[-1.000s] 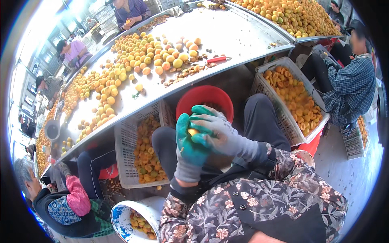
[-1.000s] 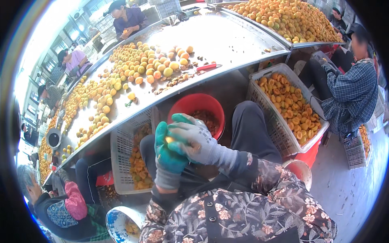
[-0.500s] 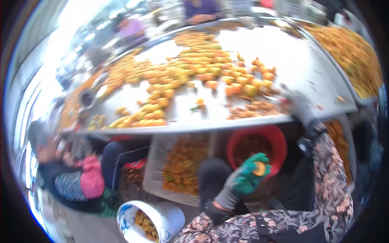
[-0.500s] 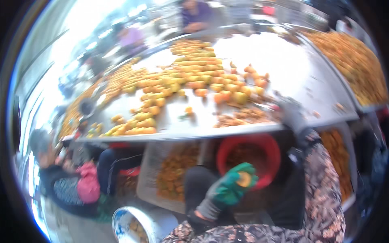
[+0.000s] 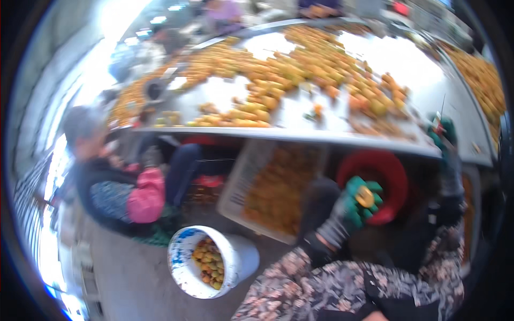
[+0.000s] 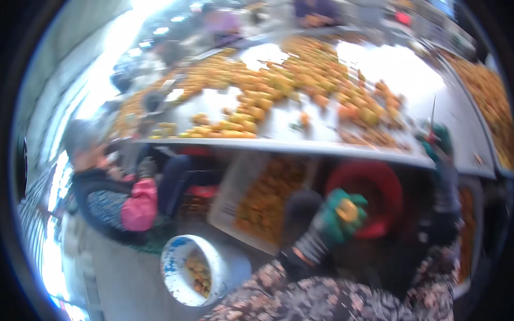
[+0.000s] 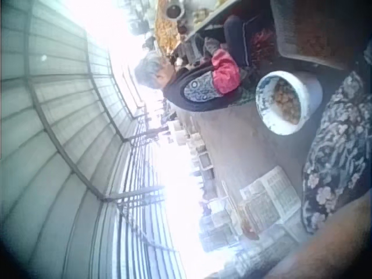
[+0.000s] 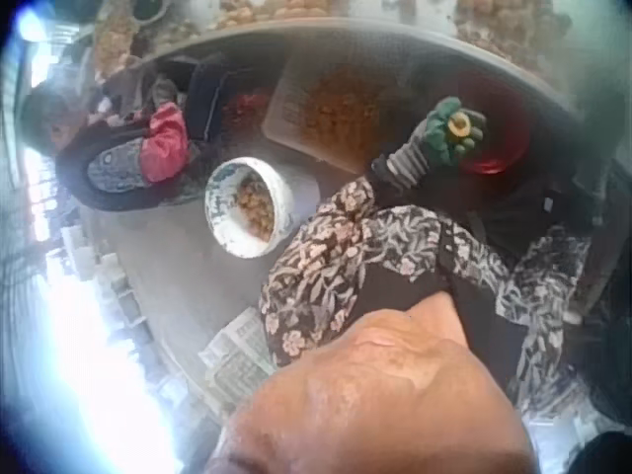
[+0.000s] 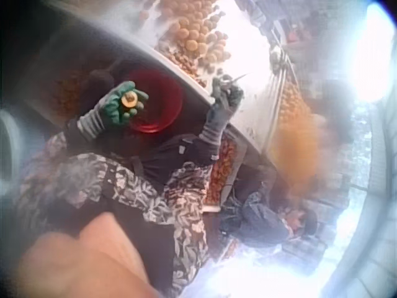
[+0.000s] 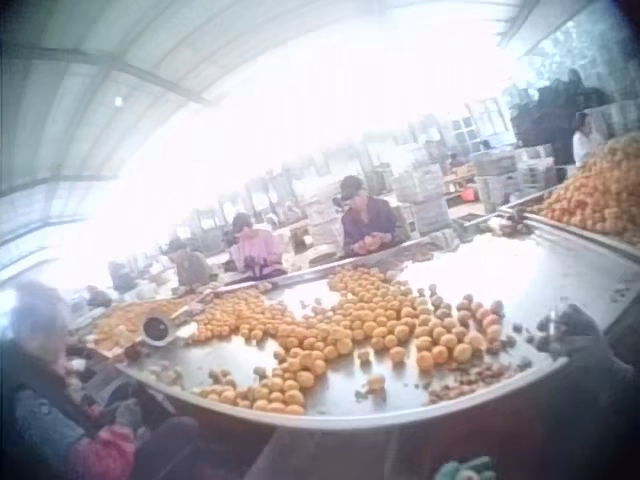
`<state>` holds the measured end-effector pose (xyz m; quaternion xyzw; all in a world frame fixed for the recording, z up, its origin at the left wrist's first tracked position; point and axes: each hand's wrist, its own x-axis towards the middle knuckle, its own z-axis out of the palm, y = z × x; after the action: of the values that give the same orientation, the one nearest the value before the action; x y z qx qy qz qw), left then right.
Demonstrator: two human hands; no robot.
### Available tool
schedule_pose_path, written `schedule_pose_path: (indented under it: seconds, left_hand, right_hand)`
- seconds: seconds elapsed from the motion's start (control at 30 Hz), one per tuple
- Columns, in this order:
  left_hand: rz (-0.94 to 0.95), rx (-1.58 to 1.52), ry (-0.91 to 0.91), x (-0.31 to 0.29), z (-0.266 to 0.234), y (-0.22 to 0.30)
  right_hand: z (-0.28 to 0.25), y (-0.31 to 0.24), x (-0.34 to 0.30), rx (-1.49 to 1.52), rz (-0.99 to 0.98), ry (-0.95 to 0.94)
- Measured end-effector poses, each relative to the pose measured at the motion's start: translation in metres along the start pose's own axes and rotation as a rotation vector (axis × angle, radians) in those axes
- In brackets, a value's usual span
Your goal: The person picks up an apricot from the table, cuts it open using a knife, and removes the pit. They place the pitted fruit into a red bowl and drop the pit onto the table, repeating these actions with additional apricots.
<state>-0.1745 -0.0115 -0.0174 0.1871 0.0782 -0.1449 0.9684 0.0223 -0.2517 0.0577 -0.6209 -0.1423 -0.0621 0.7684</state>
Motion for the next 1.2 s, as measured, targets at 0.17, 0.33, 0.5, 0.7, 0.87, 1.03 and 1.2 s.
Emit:
schedule_pose_path:
  seconds: [0.17,0.33,0.5,0.7,0.87,1.03,1.2]
  left_hand:
    - [-0.090,-0.096,-0.008,-0.016,0.049,-0.012]
    - [0.025,0.032,-0.053,-0.060,0.084,-0.026]
    - [0.080,0.020,0.029,-0.084,0.098,-0.015]
    - [0.094,0.123,0.050,-0.106,0.096,-0.008]
    - [0.249,0.280,0.043,-0.111,0.090,-0.019]
    - [0.406,0.212,-0.247,-0.120,0.078,-0.023]
    - [0.578,0.614,-0.193,-0.121,0.061,-0.025]
  right_hand:
    - [0.060,-0.045,-0.125,0.696,0.124,-0.216]
    - [0.087,-0.070,-0.171,0.792,-0.042,-0.343]
    - [0.078,-0.101,-0.196,0.084,-0.179,-0.350]
    - [0.076,-0.128,-0.218,0.146,-0.038,-0.278]
    - [0.076,-0.146,-0.222,0.091,-0.115,-0.454]
    - [0.081,-0.161,-0.222,-0.266,-0.231,-0.571]
    - [0.080,-0.159,-0.206,-0.229,-0.221,-0.711]
